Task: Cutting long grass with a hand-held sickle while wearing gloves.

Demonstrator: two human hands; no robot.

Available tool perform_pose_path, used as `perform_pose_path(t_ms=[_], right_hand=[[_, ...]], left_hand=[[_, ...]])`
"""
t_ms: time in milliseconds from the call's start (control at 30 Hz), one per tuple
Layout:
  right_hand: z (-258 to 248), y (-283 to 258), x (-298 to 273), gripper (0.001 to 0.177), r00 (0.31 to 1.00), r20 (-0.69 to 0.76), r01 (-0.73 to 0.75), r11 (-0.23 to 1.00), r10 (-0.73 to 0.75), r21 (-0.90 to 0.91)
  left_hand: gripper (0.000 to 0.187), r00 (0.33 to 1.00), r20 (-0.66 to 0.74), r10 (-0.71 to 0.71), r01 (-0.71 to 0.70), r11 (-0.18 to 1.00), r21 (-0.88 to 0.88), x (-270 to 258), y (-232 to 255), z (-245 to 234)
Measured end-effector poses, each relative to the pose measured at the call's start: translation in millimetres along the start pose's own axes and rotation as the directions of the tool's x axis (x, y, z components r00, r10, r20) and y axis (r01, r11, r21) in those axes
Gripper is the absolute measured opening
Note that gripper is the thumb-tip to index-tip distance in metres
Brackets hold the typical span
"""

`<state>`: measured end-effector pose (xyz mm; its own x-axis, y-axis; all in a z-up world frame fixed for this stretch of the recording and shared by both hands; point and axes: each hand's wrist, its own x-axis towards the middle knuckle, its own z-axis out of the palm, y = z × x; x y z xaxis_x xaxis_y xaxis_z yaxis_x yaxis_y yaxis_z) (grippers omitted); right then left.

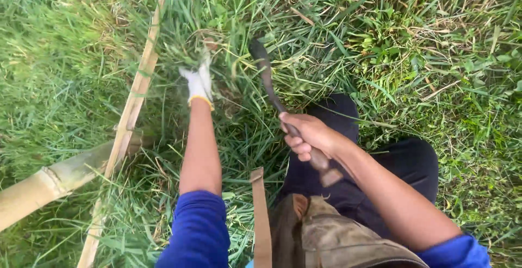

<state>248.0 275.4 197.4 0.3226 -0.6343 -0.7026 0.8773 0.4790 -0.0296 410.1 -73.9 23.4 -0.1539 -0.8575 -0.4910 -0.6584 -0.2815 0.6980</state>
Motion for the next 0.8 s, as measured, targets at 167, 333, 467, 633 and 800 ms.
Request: perform_pose_path(t_ms=[167, 333, 467, 633, 800], right_hand=[[20, 25, -70, 0.032, 0.994, -0.105, -0.034, 0.999, 0.031, -0.034], [67, 64, -117, 0.034, 0.996, -0.068, -0.057, 0.991, 0.049, -0.124], [128, 89, -148, 0.033, 0.992, 0.042, -0.101, 0.961, 0.115, -0.259], [189, 152, -122, 0.031, 0.918, 0.33, -0.086, 0.922, 0.222, -0.378], [206, 186, -73, 0.033, 0.896, 0.362, 0.037, 0.769, 0.258, -0.638]], left_hand=[[0.115, 0.997, -0.044, -0.061, 0.062, 0.998, 0.022, -92, 49, 12], [0.106, 0.983, -0.166, -0.076, 0.04, 0.977, -0.209, -144, 57, -54], [0.107, 0.918, -0.33, -0.218, 0.111, 0.943, -0.313, -233, 110, -165], [0.098, 0.889, -0.409, -0.207, 0.131, 0.97, -0.205, -323, 111, -333], [0.105, 0.919, -0.372, -0.129, 0.243, 0.929, 0.279, -366, 45, -481]])
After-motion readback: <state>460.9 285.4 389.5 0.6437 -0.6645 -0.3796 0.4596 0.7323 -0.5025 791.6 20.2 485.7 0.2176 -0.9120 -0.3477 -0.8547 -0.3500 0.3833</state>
